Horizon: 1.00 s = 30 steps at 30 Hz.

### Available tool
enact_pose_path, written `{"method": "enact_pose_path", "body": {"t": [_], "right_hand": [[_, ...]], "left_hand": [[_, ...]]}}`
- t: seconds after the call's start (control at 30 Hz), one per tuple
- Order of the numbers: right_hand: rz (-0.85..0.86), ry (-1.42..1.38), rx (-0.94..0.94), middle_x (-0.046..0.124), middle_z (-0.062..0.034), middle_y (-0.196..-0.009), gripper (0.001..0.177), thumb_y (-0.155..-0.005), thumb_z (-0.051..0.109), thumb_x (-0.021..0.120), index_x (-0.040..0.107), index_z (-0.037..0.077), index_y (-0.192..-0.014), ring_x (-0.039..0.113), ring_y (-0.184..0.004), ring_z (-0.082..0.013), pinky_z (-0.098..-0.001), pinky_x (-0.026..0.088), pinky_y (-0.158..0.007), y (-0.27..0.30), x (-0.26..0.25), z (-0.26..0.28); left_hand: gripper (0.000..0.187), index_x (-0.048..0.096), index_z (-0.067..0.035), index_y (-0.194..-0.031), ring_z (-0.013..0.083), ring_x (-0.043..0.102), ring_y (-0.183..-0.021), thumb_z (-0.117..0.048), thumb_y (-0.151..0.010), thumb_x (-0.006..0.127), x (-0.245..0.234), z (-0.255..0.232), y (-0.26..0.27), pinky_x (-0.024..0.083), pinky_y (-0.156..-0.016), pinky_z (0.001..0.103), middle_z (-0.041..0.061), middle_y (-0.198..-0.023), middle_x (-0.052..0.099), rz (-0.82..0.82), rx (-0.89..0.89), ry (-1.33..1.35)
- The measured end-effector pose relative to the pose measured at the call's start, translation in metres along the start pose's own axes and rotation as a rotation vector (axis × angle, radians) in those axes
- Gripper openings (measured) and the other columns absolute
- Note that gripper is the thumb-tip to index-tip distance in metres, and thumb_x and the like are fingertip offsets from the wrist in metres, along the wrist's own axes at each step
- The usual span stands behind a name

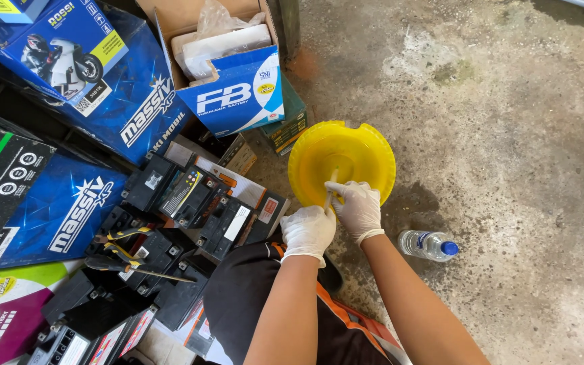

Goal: Filling small battery cells with liquid using a syringe drawn from a bucket

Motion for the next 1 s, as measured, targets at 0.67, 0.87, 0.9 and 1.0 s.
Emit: {"method": "enact_pose_path", "body": {"t": [0.67, 0.87, 0.9, 1.0], "right_hand": [[-0.054, -0.006, -0.002, 0.068, 0.0086, -0.094, 0.031, -0.090, 0.039, 0.066, 0.070, 0.052, -0.117, 0.063, -0.106, -0.0191, -0.0417, 0.048, -0.092, 0.001, -0.004, 0.000], [0.001, 0.009, 0.004, 0.067, 0.0109, -0.092, 0.030, -0.090, 0.042, 0.063, 0.067, 0.058, -0.116, 0.063, -0.107, -0.0173, -0.0408, 0.048, -0.093, 0.001, -0.005, -0.003], [0.007, 0.025, 0.004, 0.067, 0.0109, -0.092, 0.031, -0.090, 0.043, 0.063, 0.067, 0.059, -0.117, 0.063, -0.107, -0.0171, -0.0406, 0.049, -0.092, 0.000, -0.005, -0.004], [0.017, 0.029, -0.012, 0.068, 0.0103, -0.094, 0.032, -0.091, 0.043, 0.062, 0.067, 0.058, -0.118, 0.064, -0.109, -0.0176, -0.0406, 0.049, -0.095, 0.000, -0.009, -0.001]], "left_hand": [[0.064, 0.071, -0.009, -0.128, 0.0381, 0.065, -0.126, -0.048, -0.104, 0.025, 0.006, 0.001, -0.008, 0.041, -0.105, 0.046, 0.014, -0.128, 0.072, 0.002, 0.006, 0.002], [0.062, 0.072, -0.011, -0.127, 0.0364, 0.065, -0.125, -0.048, -0.104, 0.027, 0.009, 0.002, -0.010, 0.041, -0.105, 0.046, 0.012, -0.127, 0.073, -0.011, 0.005, -0.009], [0.062, 0.071, -0.011, -0.127, 0.0369, 0.066, -0.124, -0.049, -0.104, 0.027, 0.012, 0.003, -0.014, 0.041, -0.104, 0.047, 0.012, -0.125, 0.074, -0.023, 0.009, 0.002], [0.061, 0.073, -0.009, -0.124, 0.0379, 0.067, -0.122, -0.048, -0.103, 0.031, 0.008, 0.002, -0.010, 0.043, -0.104, 0.046, 0.013, -0.123, 0.075, -0.043, 0.014, 0.027]]}}
Point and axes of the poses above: each hand's wrist, its own y-axis away from the middle knuckle, its own x-axis out of the palm, z = x × y, the point moved 5 cm from there along -y, towards the middle knuckle
